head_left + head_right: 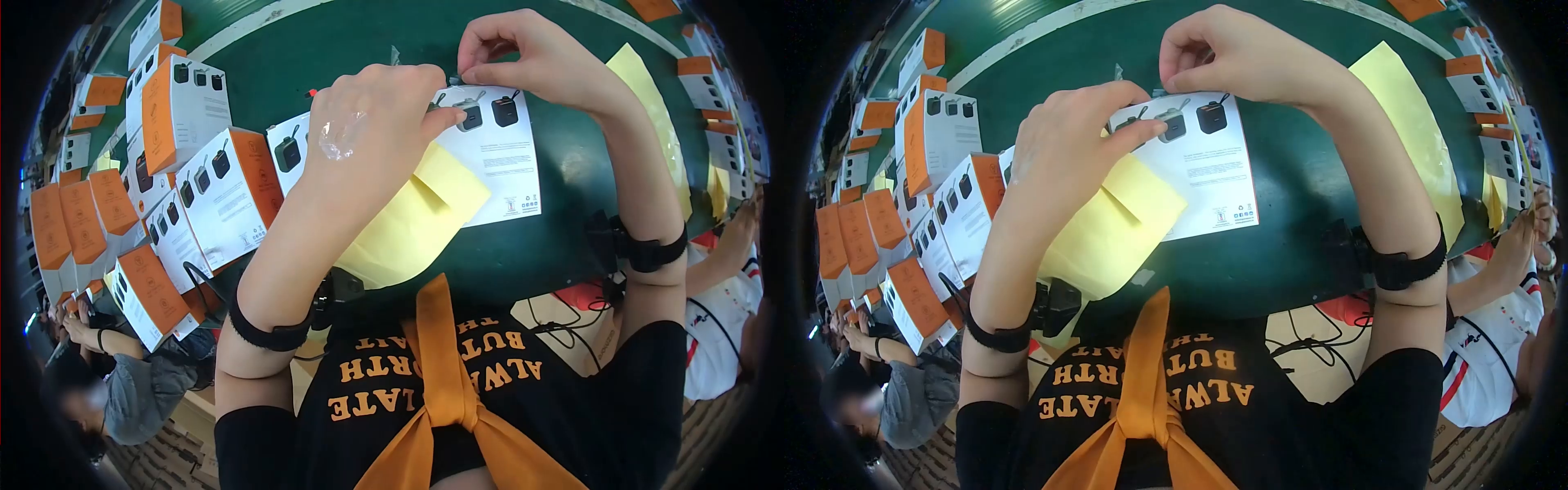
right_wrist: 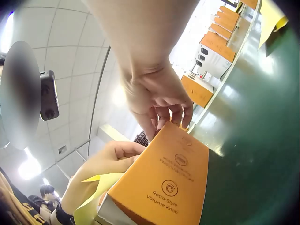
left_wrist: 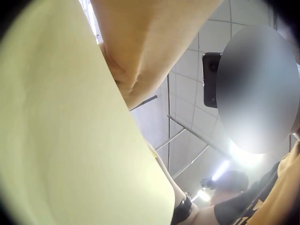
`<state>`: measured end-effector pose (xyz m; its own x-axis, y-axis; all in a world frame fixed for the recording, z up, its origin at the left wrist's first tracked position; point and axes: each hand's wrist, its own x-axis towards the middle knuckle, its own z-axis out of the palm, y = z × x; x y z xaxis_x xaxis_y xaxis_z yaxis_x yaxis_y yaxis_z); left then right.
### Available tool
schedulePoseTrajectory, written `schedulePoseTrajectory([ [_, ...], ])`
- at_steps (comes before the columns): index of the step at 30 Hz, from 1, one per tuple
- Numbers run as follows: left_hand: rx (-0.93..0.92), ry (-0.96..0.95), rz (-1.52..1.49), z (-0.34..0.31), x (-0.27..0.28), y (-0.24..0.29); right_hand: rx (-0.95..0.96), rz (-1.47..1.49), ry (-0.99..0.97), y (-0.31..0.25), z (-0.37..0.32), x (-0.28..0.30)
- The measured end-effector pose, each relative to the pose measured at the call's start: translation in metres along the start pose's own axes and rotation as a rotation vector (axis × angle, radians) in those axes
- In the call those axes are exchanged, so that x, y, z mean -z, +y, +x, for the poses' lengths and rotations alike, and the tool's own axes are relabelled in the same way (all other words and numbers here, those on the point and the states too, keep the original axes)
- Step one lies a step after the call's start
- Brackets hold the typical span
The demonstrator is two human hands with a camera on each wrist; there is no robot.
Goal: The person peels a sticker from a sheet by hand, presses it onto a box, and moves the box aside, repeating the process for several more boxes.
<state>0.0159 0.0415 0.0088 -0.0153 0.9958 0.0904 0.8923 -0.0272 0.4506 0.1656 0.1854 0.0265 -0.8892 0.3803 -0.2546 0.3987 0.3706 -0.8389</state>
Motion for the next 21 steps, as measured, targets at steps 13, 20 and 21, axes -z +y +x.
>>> schedulePoseTrajectory([
  [13, 0.124, -0.124, -0.089, -0.011, 0.020, 0.006, 0.245, -0.540, 0.225, 0.022, -0.018, -0.037],
  [20, 0.096, 0.181, -0.276, -0.058, 0.063, 0.002, 0.288, -0.675, 0.390, 0.003, -0.027, -0.057],
  [21, 0.064, 0.184, -0.288, -0.065, 0.063, 0.000, 0.214, -0.540, 0.393, 0.006, -0.024, -0.055],
])
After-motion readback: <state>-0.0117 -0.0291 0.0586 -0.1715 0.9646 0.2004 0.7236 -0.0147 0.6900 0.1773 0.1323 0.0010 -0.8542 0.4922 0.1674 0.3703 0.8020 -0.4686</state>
